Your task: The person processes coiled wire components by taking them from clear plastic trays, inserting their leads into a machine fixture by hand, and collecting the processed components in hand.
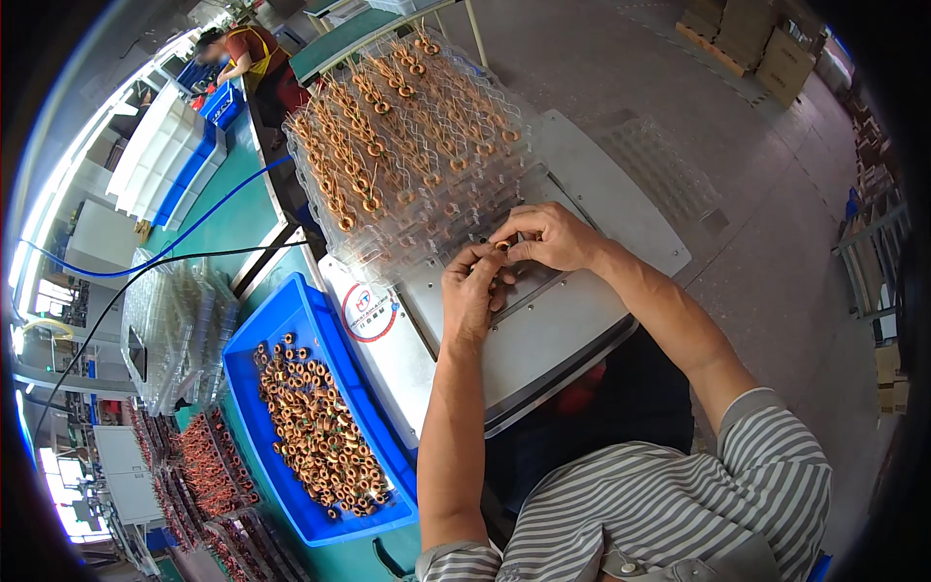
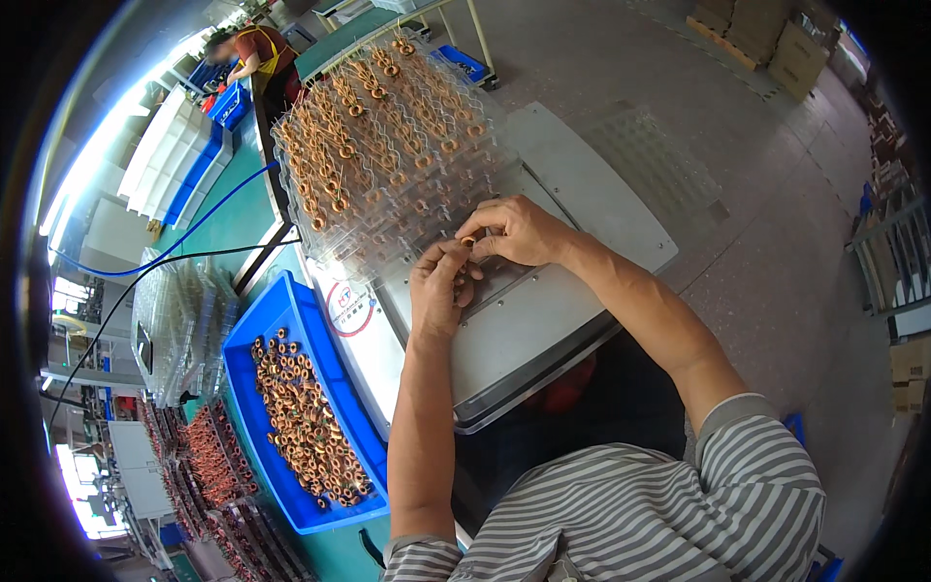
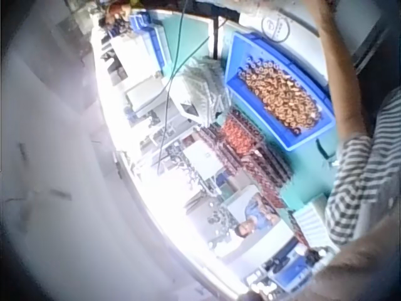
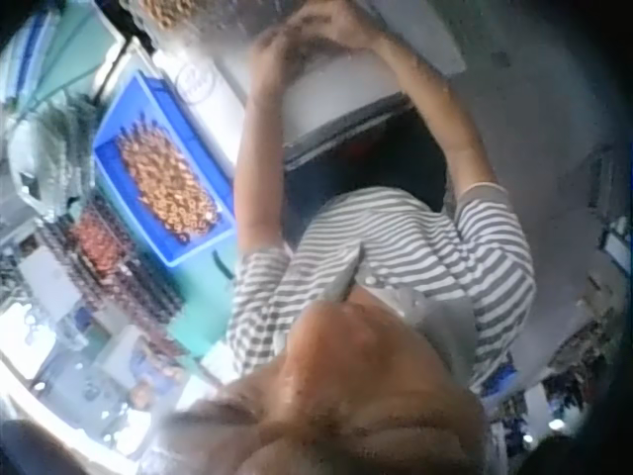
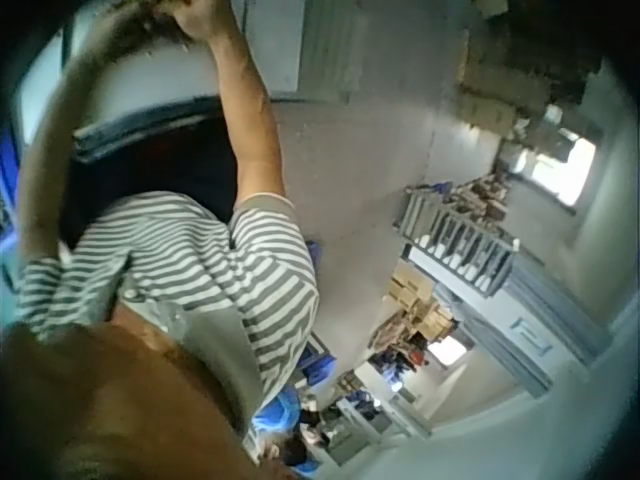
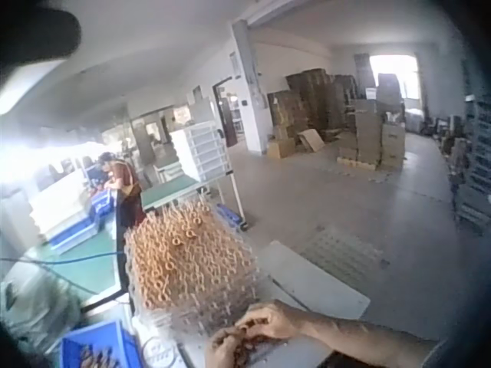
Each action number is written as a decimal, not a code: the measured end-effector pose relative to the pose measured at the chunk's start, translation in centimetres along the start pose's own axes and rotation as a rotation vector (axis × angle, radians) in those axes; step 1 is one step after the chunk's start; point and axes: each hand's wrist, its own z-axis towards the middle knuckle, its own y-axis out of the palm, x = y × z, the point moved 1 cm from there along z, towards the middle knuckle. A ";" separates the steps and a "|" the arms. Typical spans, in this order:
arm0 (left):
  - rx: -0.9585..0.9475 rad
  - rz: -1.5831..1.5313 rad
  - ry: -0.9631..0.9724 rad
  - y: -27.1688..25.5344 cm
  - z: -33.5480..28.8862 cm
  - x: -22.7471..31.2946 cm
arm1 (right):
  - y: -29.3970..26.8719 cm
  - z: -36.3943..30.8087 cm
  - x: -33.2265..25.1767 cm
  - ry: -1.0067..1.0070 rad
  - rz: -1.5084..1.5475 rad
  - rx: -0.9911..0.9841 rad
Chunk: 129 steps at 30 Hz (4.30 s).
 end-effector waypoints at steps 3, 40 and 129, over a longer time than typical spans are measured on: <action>-0.022 0.009 -0.011 0.0 0.0 0.0 | -0.1 -0.1 -0.1 0.022 -0.001 -0.018; -0.088 0.212 -0.023 1.3 -0.1 -0.4 | -2.1 -0.6 -0.1 -0.021 0.011 -0.133; 0.249 0.038 0.296 1.2 -4.0 1.8 | 1.5 -0.7 -4.3 0.041 0.024 0.149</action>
